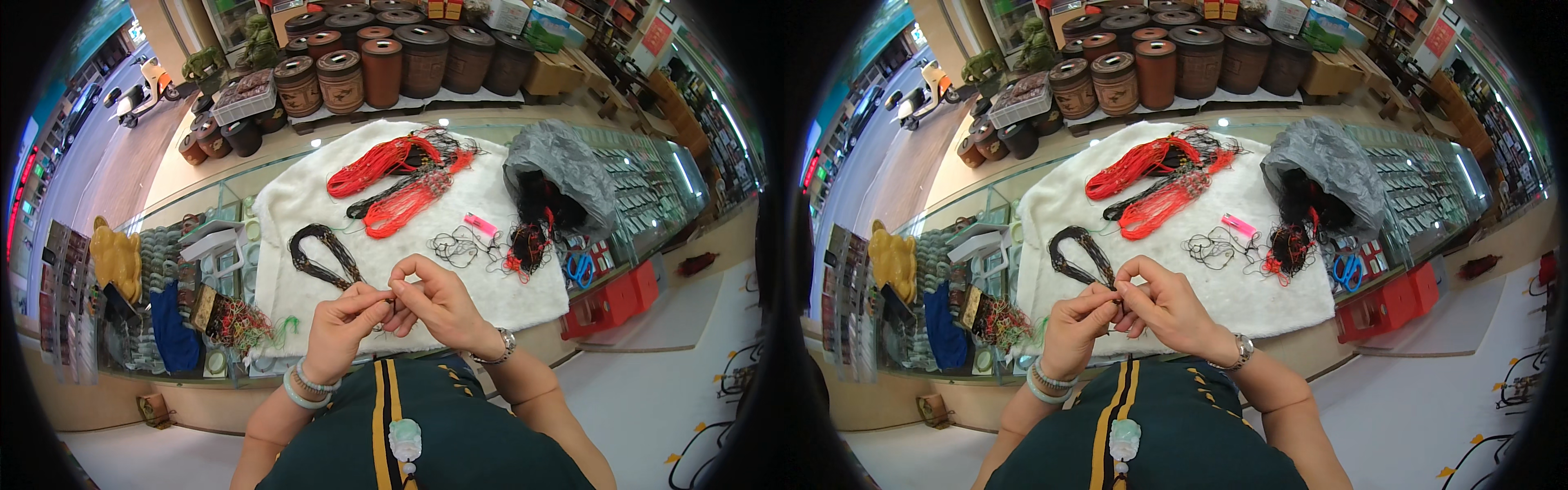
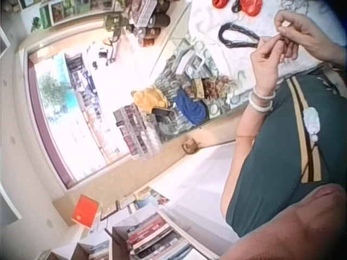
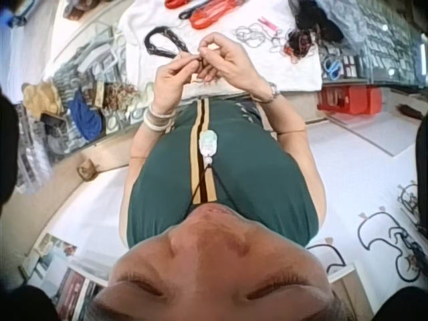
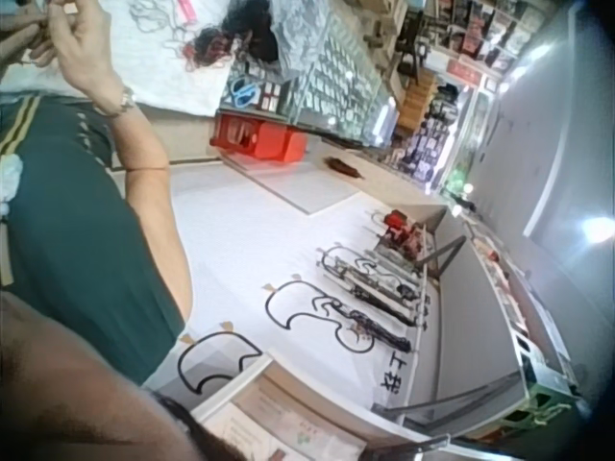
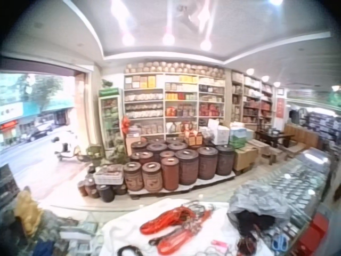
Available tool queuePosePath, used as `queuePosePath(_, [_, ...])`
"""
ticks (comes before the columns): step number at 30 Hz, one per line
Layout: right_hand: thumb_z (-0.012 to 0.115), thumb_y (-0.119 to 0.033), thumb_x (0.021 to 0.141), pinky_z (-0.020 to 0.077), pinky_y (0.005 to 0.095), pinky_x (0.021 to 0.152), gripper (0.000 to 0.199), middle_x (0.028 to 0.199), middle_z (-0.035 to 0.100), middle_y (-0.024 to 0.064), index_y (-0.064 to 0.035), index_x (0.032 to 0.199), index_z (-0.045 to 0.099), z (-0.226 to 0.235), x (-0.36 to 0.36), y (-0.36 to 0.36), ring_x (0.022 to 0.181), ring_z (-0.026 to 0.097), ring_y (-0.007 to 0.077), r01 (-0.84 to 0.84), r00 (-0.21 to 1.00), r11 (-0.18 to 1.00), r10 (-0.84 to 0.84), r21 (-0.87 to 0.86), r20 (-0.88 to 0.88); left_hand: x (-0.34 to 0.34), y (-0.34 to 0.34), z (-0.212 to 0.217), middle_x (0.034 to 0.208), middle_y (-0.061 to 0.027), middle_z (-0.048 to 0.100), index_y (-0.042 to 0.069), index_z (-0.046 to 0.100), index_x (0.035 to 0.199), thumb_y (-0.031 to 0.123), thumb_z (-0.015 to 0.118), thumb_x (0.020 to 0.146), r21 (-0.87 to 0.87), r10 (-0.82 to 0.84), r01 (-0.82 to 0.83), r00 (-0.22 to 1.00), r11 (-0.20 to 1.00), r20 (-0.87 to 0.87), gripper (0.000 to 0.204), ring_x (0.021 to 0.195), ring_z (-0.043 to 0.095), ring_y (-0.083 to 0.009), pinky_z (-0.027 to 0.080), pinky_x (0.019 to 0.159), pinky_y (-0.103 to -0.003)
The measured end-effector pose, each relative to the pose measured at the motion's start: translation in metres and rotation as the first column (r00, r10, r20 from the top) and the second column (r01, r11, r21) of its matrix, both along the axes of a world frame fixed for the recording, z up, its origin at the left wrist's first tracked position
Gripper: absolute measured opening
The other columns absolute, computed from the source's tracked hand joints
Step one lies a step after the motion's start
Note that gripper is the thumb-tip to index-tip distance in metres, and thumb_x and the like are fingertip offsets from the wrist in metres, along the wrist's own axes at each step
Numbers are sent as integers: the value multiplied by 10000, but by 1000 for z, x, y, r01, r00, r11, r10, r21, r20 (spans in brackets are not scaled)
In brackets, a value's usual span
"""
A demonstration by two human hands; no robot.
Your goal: The person assembles a beaded necklace by threading black beads onto a string, cutting the string with scissors, and sealing the end with a lighter. The person repeats the process to add more beads and secure the necklace.
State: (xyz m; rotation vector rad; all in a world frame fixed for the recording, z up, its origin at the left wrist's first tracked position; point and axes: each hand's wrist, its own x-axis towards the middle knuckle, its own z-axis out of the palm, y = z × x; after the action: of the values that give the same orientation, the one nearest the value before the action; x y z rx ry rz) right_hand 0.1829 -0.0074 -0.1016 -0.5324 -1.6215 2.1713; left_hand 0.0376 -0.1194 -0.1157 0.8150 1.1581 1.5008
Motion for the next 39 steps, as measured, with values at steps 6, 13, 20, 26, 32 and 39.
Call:
queuePosePath(6, [446, -168, 1015, 544, 231, 522, 138, 760, 647, 87, -35, 1048, 457, -4, -1, 4, 654, 669, 119, 8, 1000, 1000, -9, 17, 27, 0, 3, -3, 935, -39, 591, -36, 672, 1095, 6, 607, 906, -48, -3, 6, 999, 999, 54, 205, 811, 540, -97, 442, 695, -223])
queuePosePath(13, [438, -164, 1016, 545, 240, 517, 139, 748, 644, 88, -34, 1064, 450, -9, -4, 7, 645, 666, 123, 12, 1000, 1000, -12, 7, 24, 0, 6, -1, 912, -23, 580, -45, 675, 1070, 2, 605, 898, -117, 29, -26, 999, 993, 29, 192, 719, 491, -61, 380, 599, -198])
queuePosePath(20, [435, -189, 1020, 529, 225, 509, 155, 775, 644, 85, -52, 1094, 435, -9, 0, 4, 639, 656, 112, 51, 997, 998, -52, 24, 63, 12, 12, -4, 939, -27, 557, -68, 656, 1008, -19, 561, 900, -129, 127, -111, 984, 985, 126, 152, 657, 457, -52, 333, 559, -183])
queuePosePath(26, [464, -247, 1008, 459, 213, 418, 195, 727, 664, 81, -59, 1060, 466, -9, 9, 0, 511, 609, 94, 126, 992, 985, -126, 120, -5, 17, 10, -6, 897, -90, 655, -2, 610, 1059, 83, 526, 967, -11, 145, -146, 987, 989, -63, 151, 568, 532, -78, 423, 520, -194])
queuePosePath(32, [625, -133, 858, 509, 294, 611, 178, 752, 685, 57, -41, 1004, 666, -67, 70, 74, 654, 636, 129, 526, 791, 657, -611, 541, -28, 16, 8, -5, 875, -130, 669, -38, 619, 1047, 64, 558, 949, -110, 109, -101, 991, 989, 71, 154, 708, 652, -167, 550, 666, -283])
queuePosePath(39, [785, -353, 697, 521, 478, 711, 408, 839, 664, 243, 30, 781, 672, -154, 301, 188, 821, 649, 418, 28, -345, 281, -898, 959, 273, 8, 6, -6, 893, -95, 637, -59, 602, 1132, 99, 561, 955, -251, 123, -90, 986, 964, 116, 240, 715, 598, -127, 501, 618, -262])
